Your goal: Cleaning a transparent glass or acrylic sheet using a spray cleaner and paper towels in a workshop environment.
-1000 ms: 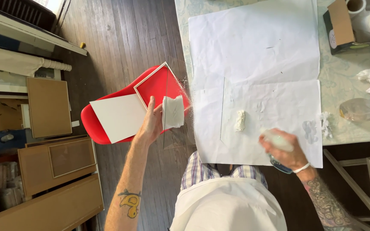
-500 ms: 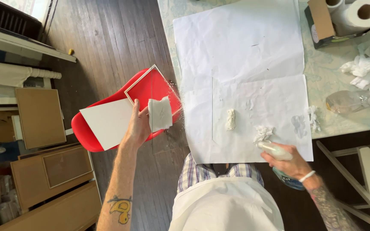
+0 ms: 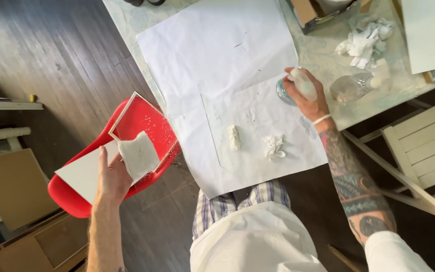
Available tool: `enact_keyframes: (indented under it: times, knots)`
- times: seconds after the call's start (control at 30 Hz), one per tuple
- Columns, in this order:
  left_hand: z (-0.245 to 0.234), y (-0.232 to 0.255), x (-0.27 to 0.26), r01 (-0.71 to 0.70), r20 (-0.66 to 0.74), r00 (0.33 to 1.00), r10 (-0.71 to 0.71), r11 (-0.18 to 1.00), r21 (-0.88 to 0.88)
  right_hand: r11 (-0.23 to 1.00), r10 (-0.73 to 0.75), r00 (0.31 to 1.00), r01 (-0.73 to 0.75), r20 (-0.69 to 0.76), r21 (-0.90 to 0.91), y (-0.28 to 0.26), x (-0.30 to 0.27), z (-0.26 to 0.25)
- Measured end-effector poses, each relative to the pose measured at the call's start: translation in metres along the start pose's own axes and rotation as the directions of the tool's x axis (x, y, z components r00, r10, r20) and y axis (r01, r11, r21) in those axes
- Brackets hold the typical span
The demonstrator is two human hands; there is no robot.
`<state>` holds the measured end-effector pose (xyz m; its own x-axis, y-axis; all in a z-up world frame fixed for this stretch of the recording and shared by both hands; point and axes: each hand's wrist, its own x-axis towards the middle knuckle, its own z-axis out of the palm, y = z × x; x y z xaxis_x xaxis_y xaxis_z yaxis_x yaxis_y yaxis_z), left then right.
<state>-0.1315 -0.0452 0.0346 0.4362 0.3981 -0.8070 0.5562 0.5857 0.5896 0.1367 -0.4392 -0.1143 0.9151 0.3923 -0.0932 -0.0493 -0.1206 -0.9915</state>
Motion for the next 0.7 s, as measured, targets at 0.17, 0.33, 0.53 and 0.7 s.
enact_keyframes:
  times: [0.17, 0.33, 0.53, 0.7]
  knots:
    - [-0.014, -0.005, 0.01, -0.007, 0.004, 1.0, 0.007, 1.0, -0.012, 1.0, -0.012, 0.997, 0.013, -0.074, 0.012, 0.041, 0.021, 0.009]
    - [-0.012, -0.003, 0.016, -0.002, 0.0, 1.0, 0.002, 1.0, 0.003, 0.981, -0.096, 0.961, 0.046, -0.259, -0.191, 0.062, 0.001, 0.004]
    - [-0.004, 0.003, 0.012, 0.008, -0.074, 0.997, -0.006, 0.999, 0.034, 0.937, 0.238, 0.824, -0.334, -0.514, -0.1, 0.149, -0.081, -0.022]
    - [0.006, 0.012, 0.002, 0.062, -0.107, 0.993, -0.054, 0.995, 0.081, 0.596, -0.126, 0.944, -0.175, -0.306, -0.784, 0.185, -0.087, -0.056]
